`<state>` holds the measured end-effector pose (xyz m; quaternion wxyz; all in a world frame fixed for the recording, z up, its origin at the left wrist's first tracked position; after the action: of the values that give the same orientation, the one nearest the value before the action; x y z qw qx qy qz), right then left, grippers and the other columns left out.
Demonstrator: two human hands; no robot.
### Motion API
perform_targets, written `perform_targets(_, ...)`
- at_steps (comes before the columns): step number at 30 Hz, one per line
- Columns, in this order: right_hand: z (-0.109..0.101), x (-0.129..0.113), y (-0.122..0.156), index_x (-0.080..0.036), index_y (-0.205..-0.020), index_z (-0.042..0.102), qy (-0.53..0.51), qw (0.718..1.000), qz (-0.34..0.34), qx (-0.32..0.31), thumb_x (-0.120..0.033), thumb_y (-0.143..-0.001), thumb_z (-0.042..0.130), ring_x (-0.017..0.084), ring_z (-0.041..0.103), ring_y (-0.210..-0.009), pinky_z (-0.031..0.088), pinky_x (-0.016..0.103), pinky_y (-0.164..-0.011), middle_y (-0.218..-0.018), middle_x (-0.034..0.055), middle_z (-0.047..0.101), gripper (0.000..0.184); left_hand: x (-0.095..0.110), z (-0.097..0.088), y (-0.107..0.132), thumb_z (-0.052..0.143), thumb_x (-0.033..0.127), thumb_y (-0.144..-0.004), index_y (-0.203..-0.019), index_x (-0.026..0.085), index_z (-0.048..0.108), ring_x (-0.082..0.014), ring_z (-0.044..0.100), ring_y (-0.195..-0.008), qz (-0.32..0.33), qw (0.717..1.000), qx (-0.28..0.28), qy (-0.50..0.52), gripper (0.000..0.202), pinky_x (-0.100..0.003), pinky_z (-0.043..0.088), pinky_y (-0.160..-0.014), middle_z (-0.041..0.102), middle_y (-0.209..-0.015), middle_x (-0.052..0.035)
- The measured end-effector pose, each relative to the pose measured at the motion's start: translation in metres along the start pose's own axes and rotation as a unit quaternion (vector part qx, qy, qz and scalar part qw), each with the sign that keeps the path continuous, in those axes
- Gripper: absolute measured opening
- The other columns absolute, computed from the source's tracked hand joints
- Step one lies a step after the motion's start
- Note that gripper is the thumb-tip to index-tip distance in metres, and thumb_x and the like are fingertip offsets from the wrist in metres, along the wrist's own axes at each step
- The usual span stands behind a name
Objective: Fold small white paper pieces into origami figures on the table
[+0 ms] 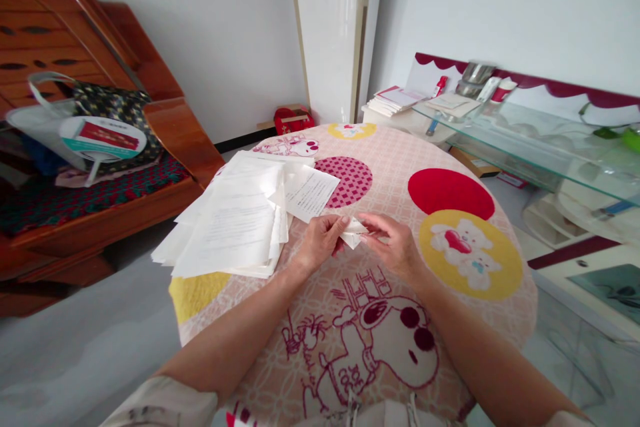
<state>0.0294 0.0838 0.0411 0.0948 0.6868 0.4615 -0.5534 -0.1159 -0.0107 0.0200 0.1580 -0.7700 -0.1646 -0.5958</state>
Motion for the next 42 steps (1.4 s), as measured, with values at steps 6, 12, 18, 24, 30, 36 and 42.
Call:
perform_targets(6, -0.002, -0.022, 0.003, -0.021, -0.101, 0.077, 0.149, 0.977, -0.142, 0.057, -0.021, -0.094, 0.065, 0.02, 0.069, -0.081, 0.057, 0.032, -0.073, -0.091, 0.0079, 0.073, 0.014, 0.007, -0.005, 0.002, 0.048, 0.047, -0.1, -0.059, 0.017, 0.058, -0.0101, 0.049, -0.045, 0.014, 0.992, 0.057, -0.114, 0.051, -0.022, 0.035, -0.051, 0.054, -0.048, 0.0018)
perform_targets(12, 0.006, -0.02, 0.005, -0.021, -0.087, 0.075, 0.149, 0.973, -0.175, 0.023, -0.017, -0.097, 0.059, 0.017, 0.066, -0.077, 0.053, 0.029, -0.07, -0.083, 0.0047, 0.071, 0.019, 0.007, 0.004, 0.001, 0.047, 0.042, -0.101, -0.056, 0.018, 0.054, -0.0108, 0.051, -0.048, 0.022, 0.991, 0.003, -0.135, 0.051, -0.023, 0.036, -0.053, 0.055, -0.049, 0.0018)
perform_targets(18, 0.008, -0.006, 0.003, -0.018, -0.076, 0.071, 0.164, 0.978, -0.128, -0.01, -0.011, -0.093, 0.059, 0.016, 0.061, -0.071, 0.045, 0.029, -0.067, -0.076, 0.0038, 0.066, 0.022, 0.021, -0.007, 0.002, 0.059, 0.026, -0.094, -0.08, 0.015, 0.071, -0.0129, 0.061, -0.067, 0.1, 0.982, 0.066, -0.149, 0.021, -0.023, 0.043, -0.062, 0.071, -0.074, -0.0015)
perform_targets(24, 0.013, 0.004, 0.001, -0.017, -0.076, 0.07, 0.198, 0.974, -0.094, -0.052, -0.007, -0.09, 0.059, 0.017, 0.06, -0.072, 0.042, 0.028, -0.066, -0.076, 0.004, 0.064, 0.021, 0.025, 0.004, 0.007, 0.069, 0.017, -0.086, -0.089, 0.016, 0.076, -0.0115, 0.061, -0.065, 0.162, 0.971, -0.002, -0.174, 0.008, -0.023, 0.047, -0.063, 0.074, -0.081, -0.0021)
perform_targets(30, 0.017, 0.01, 0.001, -0.017, -0.081, 0.073, 0.202, 0.974, -0.08, -0.069, -0.007, -0.09, 0.06, 0.018, 0.062, -0.076, 0.044, 0.029, -0.069, -0.079, 0.0053, 0.067, 0.019, 0.02, 0.008, 0.007, 0.068, 0.014, -0.087, -0.088, 0.017, 0.074, -0.0117, 0.061, -0.067, 0.178, 0.956, -0.013, -0.232, 0.006, -0.023, 0.047, -0.064, 0.072, -0.08, -0.0015)
perform_targets(36, 0.019, 0.013, 0.001, -0.017, -0.077, 0.073, 0.195, 0.975, -0.069, -0.08, -0.004, -0.088, 0.06, 0.018, 0.062, -0.075, 0.044, 0.028, -0.069, -0.077, 0.0054, 0.067, 0.022, 0.018, 0.006, 0.005, 0.067, 0.013, -0.087, -0.082, 0.016, 0.072, -0.0126, 0.063, -0.068, 0.153, 0.954, -0.02, -0.256, 0.007, -0.024, 0.046, -0.064, 0.071, -0.077, -0.0015)
perform_targets(42, 0.019, 0.014, 0.001, -0.018, -0.076, 0.071, 0.196, 0.975, -0.066, -0.078, -0.006, -0.088, 0.06, 0.018, 0.061, -0.073, 0.043, 0.028, -0.069, -0.077, 0.0048, 0.067, 0.02, 0.018, 0.003, 0.002, 0.068, 0.011, -0.083, -0.078, 0.016, 0.071, -0.0119, 0.062, -0.065, 0.114, 0.964, -0.023, -0.238, 0.008, -0.023, 0.044, -0.062, 0.071, -0.073, -0.0004)
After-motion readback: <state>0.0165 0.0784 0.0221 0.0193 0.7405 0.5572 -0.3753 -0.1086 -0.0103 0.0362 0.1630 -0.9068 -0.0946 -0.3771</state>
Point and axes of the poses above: each hand's wrist, its own y-axis away from the middle knuckle, its own z-axis out of the palm, x = y × z, the point moved 6 cm from there along -y, towards the middle knuckle
